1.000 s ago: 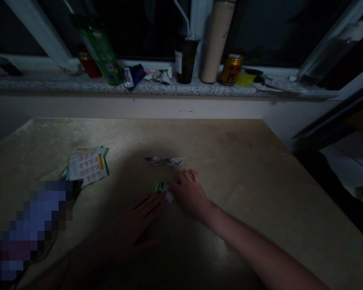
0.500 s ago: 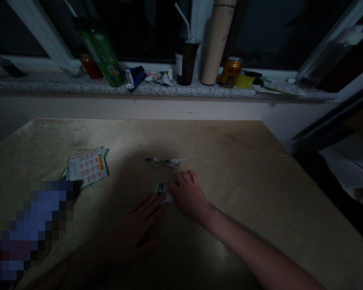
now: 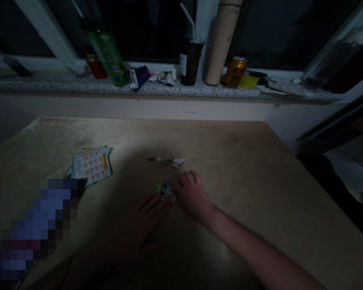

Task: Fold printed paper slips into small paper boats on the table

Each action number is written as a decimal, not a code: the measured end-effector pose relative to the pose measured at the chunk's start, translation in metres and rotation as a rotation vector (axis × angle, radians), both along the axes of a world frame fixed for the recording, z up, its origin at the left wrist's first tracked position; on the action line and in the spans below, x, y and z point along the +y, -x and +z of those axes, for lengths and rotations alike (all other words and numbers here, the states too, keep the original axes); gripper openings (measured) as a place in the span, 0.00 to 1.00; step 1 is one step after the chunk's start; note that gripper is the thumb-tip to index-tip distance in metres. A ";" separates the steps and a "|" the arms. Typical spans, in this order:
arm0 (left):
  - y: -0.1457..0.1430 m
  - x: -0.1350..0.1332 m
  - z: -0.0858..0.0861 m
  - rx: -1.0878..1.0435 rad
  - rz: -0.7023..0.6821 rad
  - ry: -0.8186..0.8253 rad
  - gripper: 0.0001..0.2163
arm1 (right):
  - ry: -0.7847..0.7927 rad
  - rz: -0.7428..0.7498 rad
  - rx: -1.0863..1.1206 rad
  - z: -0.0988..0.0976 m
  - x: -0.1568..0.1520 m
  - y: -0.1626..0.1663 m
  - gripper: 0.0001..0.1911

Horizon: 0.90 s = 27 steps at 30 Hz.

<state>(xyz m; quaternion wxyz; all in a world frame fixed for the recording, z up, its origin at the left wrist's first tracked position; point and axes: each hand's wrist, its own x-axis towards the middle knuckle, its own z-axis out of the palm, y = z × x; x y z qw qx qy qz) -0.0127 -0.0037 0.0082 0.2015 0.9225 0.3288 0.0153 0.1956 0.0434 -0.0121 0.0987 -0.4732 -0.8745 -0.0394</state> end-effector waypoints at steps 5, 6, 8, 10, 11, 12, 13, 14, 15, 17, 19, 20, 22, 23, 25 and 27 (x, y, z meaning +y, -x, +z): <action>0.000 -0.001 0.000 -0.035 0.023 0.000 0.37 | -0.017 0.083 0.074 0.004 -0.015 -0.010 0.11; 0.000 -0.002 0.000 -0.034 0.028 0.001 0.37 | -0.030 0.115 0.084 0.005 -0.021 -0.012 0.15; 0.000 -0.002 0.000 -0.028 0.030 0.002 0.37 | -0.052 0.174 0.081 0.008 -0.034 -0.018 0.19; 0.000 -0.002 0.000 -0.023 0.029 0.003 0.37 | -0.022 0.210 0.064 0.009 -0.047 -0.022 0.22; 0.000 -0.001 0.000 -0.021 0.028 0.005 0.37 | -0.002 0.218 0.058 0.009 -0.052 -0.024 0.24; 0.000 -0.001 0.000 -0.018 0.027 0.008 0.38 | 0.015 0.224 0.057 0.008 -0.056 -0.026 0.25; 0.000 -0.001 0.001 -0.014 0.027 0.013 0.38 | 0.039 0.225 0.049 0.007 -0.059 -0.027 0.26; 0.000 -0.001 0.001 -0.012 0.027 0.016 0.38 | 0.057 0.224 0.047 0.006 -0.060 -0.028 0.27; 0.000 -0.001 0.001 -0.013 0.027 0.019 0.38 | 0.073 0.222 0.047 0.004 -0.061 -0.029 0.28; 0.000 -0.001 0.000 -0.020 0.026 0.022 0.37 | 0.095 0.215 0.054 0.002 -0.061 -0.030 0.29; 0.001 -0.002 -0.001 -0.029 0.023 0.017 0.36 | 0.110 0.209 0.066 0.001 -0.060 -0.030 0.29; 0.001 -0.002 -0.002 -0.031 0.020 0.013 0.36 | 0.114 0.207 0.073 0.002 -0.060 -0.030 0.29; 0.001 -0.001 -0.002 -0.025 0.014 0.005 0.36 | 0.117 0.207 0.089 0.003 -0.060 -0.029 0.29; 0.001 -0.001 -0.002 -0.017 0.012 0.003 0.36 | 0.119 0.208 0.094 0.004 -0.060 -0.029 0.29; 0.001 -0.001 -0.002 -0.003 0.005 0.002 0.36 | 0.119 0.209 0.102 0.004 -0.061 -0.028 0.29; 0.000 0.000 -0.002 0.003 0.002 -0.005 0.36 | 0.116 0.208 0.106 0.004 -0.061 -0.027 0.29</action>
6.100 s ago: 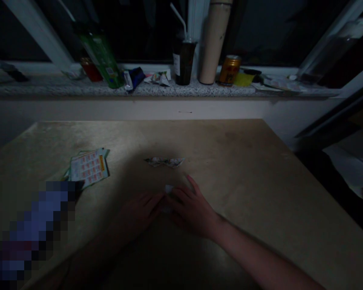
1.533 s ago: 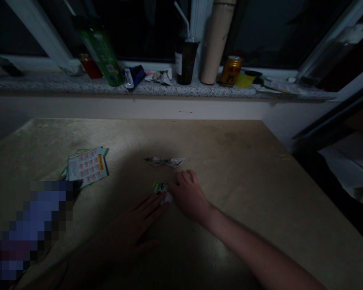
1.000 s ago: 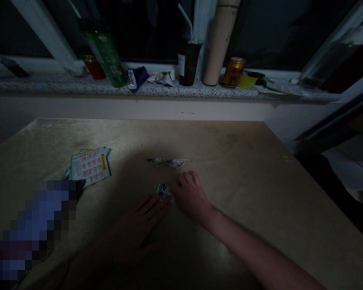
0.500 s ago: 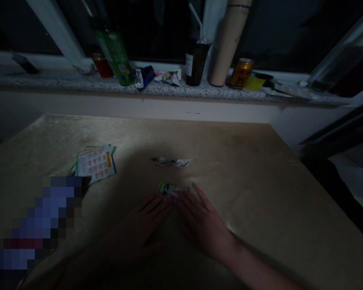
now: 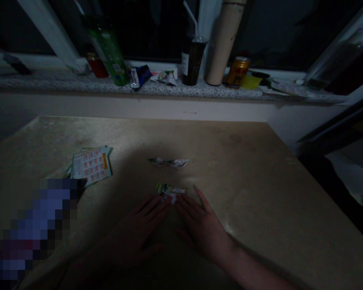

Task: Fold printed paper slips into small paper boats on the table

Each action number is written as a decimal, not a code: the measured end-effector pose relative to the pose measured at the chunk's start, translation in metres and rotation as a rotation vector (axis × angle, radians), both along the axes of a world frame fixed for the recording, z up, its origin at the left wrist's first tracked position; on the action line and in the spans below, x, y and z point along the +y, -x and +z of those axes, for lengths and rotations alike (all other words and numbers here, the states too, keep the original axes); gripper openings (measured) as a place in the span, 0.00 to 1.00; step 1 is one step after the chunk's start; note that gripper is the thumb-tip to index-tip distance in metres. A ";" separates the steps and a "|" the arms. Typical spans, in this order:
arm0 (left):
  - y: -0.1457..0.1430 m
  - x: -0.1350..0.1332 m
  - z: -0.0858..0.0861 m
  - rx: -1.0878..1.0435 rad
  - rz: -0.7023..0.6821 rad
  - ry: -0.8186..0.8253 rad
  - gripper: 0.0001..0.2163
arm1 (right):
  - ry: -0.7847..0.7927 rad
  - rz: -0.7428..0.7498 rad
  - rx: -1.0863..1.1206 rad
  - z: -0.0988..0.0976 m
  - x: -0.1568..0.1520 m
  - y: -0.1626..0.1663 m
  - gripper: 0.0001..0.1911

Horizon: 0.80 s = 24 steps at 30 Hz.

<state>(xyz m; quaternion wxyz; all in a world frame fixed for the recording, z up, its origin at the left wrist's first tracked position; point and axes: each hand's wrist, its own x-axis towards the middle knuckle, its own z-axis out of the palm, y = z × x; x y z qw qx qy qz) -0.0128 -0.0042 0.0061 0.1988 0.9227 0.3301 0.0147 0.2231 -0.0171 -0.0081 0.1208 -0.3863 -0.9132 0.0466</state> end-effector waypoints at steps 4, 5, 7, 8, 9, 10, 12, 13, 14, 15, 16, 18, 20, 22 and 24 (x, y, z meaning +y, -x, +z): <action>-0.001 0.000 -0.001 0.011 0.002 -0.008 0.37 | -0.009 -0.013 0.014 -0.002 0.001 0.000 0.28; -0.001 -0.001 -0.002 0.015 0.005 -0.009 0.37 | -0.005 -0.011 0.013 -0.002 0.001 -0.001 0.28; -0.002 -0.001 -0.002 0.019 0.011 -0.012 0.37 | 0.013 0.004 0.003 -0.002 0.002 -0.001 0.29; -0.002 -0.002 -0.002 0.019 0.013 -0.015 0.37 | 0.021 0.008 -0.005 -0.002 0.002 -0.002 0.30; -0.002 -0.002 -0.001 0.018 0.015 -0.017 0.36 | 0.025 0.006 -0.013 -0.002 0.002 -0.002 0.30; -0.002 -0.002 -0.001 0.017 0.017 -0.017 0.36 | 0.025 -0.003 -0.020 -0.002 0.003 -0.002 0.30; -0.002 -0.002 0.000 0.023 0.018 -0.012 0.36 | 0.012 -0.029 -0.028 -0.002 0.003 -0.002 0.29; -0.002 -0.003 0.001 0.030 0.018 -0.010 0.35 | 0.006 -0.040 -0.033 -0.002 0.004 -0.001 0.28; -0.003 -0.003 0.001 0.038 0.016 -0.009 0.35 | 0.001 -0.047 -0.039 -0.002 0.004 -0.002 0.28; -0.003 -0.003 0.002 0.048 0.014 -0.008 0.35 | -0.001 -0.050 -0.044 -0.002 0.005 -0.002 0.27; -0.003 -0.003 0.002 0.060 0.013 -0.008 0.35 | -0.001 -0.050 -0.049 -0.001 0.005 -0.002 0.26; -0.004 -0.002 0.003 0.082 0.015 -0.006 0.35 | -0.002 -0.047 -0.052 -0.001 0.006 -0.004 0.25; -0.005 -0.002 0.003 0.096 0.014 0.001 0.35 | -0.010 -0.058 -0.043 0.000 0.007 -0.005 0.25; -0.005 -0.002 0.003 0.092 0.012 0.000 0.35 | -0.021 -0.085 -0.036 0.001 0.006 -0.005 0.26; -0.005 -0.001 0.003 0.084 0.013 -0.005 0.34 | -0.027 -0.109 -0.033 0.001 0.007 -0.006 0.26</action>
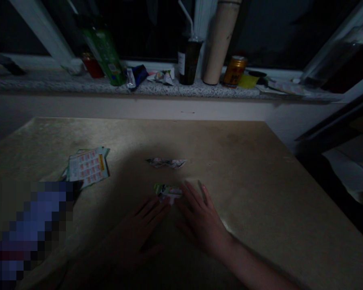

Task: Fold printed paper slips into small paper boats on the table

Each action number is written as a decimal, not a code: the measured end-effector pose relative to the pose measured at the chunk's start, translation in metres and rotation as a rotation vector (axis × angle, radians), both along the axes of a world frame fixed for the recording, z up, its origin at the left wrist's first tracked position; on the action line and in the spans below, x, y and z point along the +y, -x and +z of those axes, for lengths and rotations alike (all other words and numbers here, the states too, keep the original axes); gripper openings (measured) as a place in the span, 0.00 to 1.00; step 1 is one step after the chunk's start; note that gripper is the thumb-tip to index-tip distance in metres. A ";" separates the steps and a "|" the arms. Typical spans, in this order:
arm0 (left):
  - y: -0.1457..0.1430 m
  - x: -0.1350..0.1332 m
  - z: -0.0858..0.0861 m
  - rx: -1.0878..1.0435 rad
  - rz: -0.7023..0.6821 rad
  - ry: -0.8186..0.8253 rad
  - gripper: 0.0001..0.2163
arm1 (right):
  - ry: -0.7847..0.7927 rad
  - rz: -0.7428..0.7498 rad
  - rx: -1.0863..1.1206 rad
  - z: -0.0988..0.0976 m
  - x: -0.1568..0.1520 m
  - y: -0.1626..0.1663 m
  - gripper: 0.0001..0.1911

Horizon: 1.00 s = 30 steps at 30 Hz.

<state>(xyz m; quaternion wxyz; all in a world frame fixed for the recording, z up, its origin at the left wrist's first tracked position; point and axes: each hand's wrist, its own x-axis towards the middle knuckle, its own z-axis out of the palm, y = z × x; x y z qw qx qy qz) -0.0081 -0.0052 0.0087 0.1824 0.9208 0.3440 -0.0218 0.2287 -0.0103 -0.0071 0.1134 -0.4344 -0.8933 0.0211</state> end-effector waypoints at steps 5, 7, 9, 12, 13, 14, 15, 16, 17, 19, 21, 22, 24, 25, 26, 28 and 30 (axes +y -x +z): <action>0.000 0.000 -0.002 0.001 -0.002 0.008 0.35 | 0.007 -0.015 0.019 -0.002 0.004 -0.002 0.24; 0.000 0.000 -0.003 -0.006 0.002 0.001 0.35 | 0.009 -0.017 0.030 -0.002 0.005 -0.005 0.23; 0.001 0.000 -0.003 -0.006 0.007 -0.003 0.35 | 0.013 -0.015 0.034 -0.002 0.006 -0.007 0.23; 0.000 0.000 -0.002 0.010 0.003 0.010 0.35 | -0.021 -0.030 0.021 -0.004 0.007 -0.010 0.22; 0.000 0.001 -0.001 0.016 -0.001 0.016 0.35 | -0.036 -0.038 0.008 -0.005 0.007 -0.010 0.22; 0.000 0.001 -0.001 0.020 -0.004 0.020 0.35 | -0.047 -0.043 -0.007 -0.006 0.007 -0.010 0.21; 0.000 0.001 0.000 0.023 -0.004 0.021 0.35 | -0.054 -0.045 -0.020 -0.006 0.008 -0.010 0.21; 0.000 0.001 0.000 0.024 -0.006 0.023 0.35 | -0.056 -0.046 -0.029 -0.006 0.008 -0.010 0.21; 0.000 0.002 0.000 0.027 -0.007 0.025 0.35 | -0.058 -0.049 -0.031 -0.006 0.008 -0.010 0.21; -0.001 0.002 0.000 0.032 -0.008 0.031 0.35 | -0.053 -0.059 -0.023 -0.004 0.009 -0.009 0.20; -0.001 0.002 -0.001 0.029 -0.008 0.037 0.35 | -0.046 -0.068 -0.003 -0.001 0.009 -0.009 0.19; -0.001 0.002 0.000 0.026 -0.011 0.040 0.35 | -0.041 -0.069 0.006 0.000 0.009 -0.009 0.19; -0.001 0.002 0.000 0.028 -0.012 0.043 0.35 | -0.034 -0.071 0.014 0.001 0.009 -0.010 0.19; -0.001 0.002 0.000 0.032 -0.009 0.041 0.35 | -0.037 -0.075 0.018 0.000 0.009 -0.011 0.19; -0.001 0.002 0.000 0.033 -0.006 0.036 0.35 | -0.039 -0.080 0.018 0.000 0.009 -0.012 0.19; 0.000 0.001 0.000 0.025 -0.004 0.024 0.35 | -0.044 -0.094 0.023 -0.002 0.010 -0.013 0.20; 0.001 0.001 -0.002 0.008 -0.013 0.017 0.35 | -0.062 -0.100 0.035 -0.003 0.010 -0.013 0.20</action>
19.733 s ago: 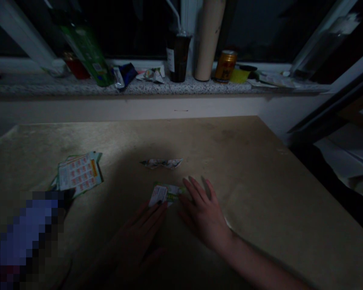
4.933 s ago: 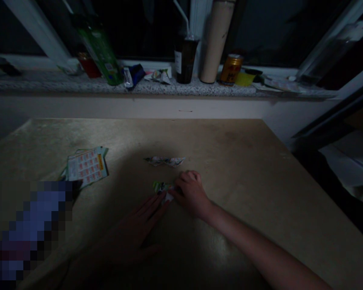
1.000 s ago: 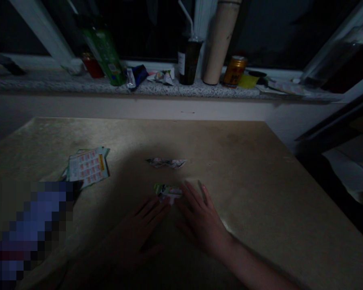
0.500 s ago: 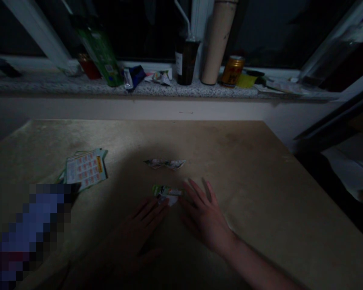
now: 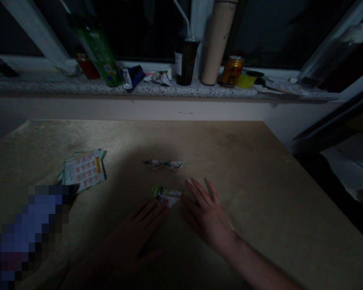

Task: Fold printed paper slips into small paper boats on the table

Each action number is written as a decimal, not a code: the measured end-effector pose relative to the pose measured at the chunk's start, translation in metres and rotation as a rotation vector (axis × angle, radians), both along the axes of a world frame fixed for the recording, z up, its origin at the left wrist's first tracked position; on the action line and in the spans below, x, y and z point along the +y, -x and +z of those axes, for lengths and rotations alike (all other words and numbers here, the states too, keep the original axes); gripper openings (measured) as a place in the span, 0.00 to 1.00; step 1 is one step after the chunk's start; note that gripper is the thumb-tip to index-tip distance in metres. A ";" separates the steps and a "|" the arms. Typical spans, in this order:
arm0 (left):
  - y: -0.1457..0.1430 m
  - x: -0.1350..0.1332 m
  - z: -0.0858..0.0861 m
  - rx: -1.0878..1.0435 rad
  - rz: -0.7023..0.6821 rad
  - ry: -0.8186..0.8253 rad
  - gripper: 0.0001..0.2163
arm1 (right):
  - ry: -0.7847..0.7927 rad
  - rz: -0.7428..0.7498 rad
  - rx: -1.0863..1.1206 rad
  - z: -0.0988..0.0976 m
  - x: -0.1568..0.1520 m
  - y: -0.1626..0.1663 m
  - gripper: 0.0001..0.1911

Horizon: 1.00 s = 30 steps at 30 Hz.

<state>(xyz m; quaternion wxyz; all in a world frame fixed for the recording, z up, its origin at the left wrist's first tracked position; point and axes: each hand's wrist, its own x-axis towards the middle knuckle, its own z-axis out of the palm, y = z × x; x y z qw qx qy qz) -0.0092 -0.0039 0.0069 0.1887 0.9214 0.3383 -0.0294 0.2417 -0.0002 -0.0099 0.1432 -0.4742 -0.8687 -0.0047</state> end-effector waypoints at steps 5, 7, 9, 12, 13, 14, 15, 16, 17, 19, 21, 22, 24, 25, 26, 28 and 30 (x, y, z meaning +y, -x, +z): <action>-0.001 0.001 -0.001 0.023 0.009 0.018 0.36 | -0.036 0.003 -0.023 0.001 0.001 0.003 0.17; -0.002 0.001 0.001 0.037 0.013 0.027 0.36 | -0.037 0.009 -0.047 0.000 0.001 0.003 0.18; -0.003 0.001 0.002 0.039 0.014 0.029 0.35 | -0.033 0.023 -0.055 -0.001 0.001 0.003 0.20; -0.002 0.001 0.002 0.034 0.014 0.031 0.35 | -0.022 0.048 -0.033 -0.003 0.002 0.003 0.20; -0.001 0.001 0.001 0.030 0.012 0.030 0.35 | -0.018 0.053 -0.023 -0.003 0.002 0.003 0.19; -0.001 0.001 0.001 0.024 0.009 0.028 0.35 | -0.010 0.054 -0.014 -0.003 0.003 0.004 0.19; -0.001 0.001 0.001 0.018 0.008 0.025 0.35 | -0.004 0.052 -0.004 -0.002 0.003 0.004 0.18; 0.000 0.001 0.001 0.014 0.008 0.024 0.35 | 0.001 0.052 0.004 -0.002 0.003 0.004 0.18; 0.000 0.001 0.001 0.012 0.011 0.023 0.35 | 0.006 0.053 0.010 -0.001 0.004 0.004 0.18; 0.001 0.001 0.001 0.014 0.015 0.023 0.36 | 0.011 0.072 0.012 0.000 0.004 0.003 0.19; 0.003 0.002 0.001 0.008 0.013 0.013 0.35 | 0.016 0.109 0.008 0.000 0.005 0.002 0.20; 0.004 0.003 0.001 -0.004 0.007 0.002 0.35 | 0.022 0.126 0.007 0.001 0.005 0.002 0.20; 0.007 0.005 -0.001 -0.041 -0.009 -0.023 0.34 | 0.024 0.157 0.022 0.001 0.005 0.002 0.19; 0.008 0.006 -0.002 -0.060 -0.018 -0.035 0.34 | 0.024 0.165 0.036 0.002 0.004 0.002 0.18; 0.009 0.007 -0.003 -0.074 -0.025 -0.044 0.34 | 0.022 0.168 0.054 0.002 0.004 0.003 0.18; 0.009 0.009 -0.005 -0.086 -0.036 -0.062 0.35 | 0.018 0.167 0.092 0.002 0.002 0.005 0.17; 0.010 0.010 -0.005 -0.087 -0.040 -0.075 0.36 | 0.025 0.165 0.111 0.002 0.001 0.006 0.16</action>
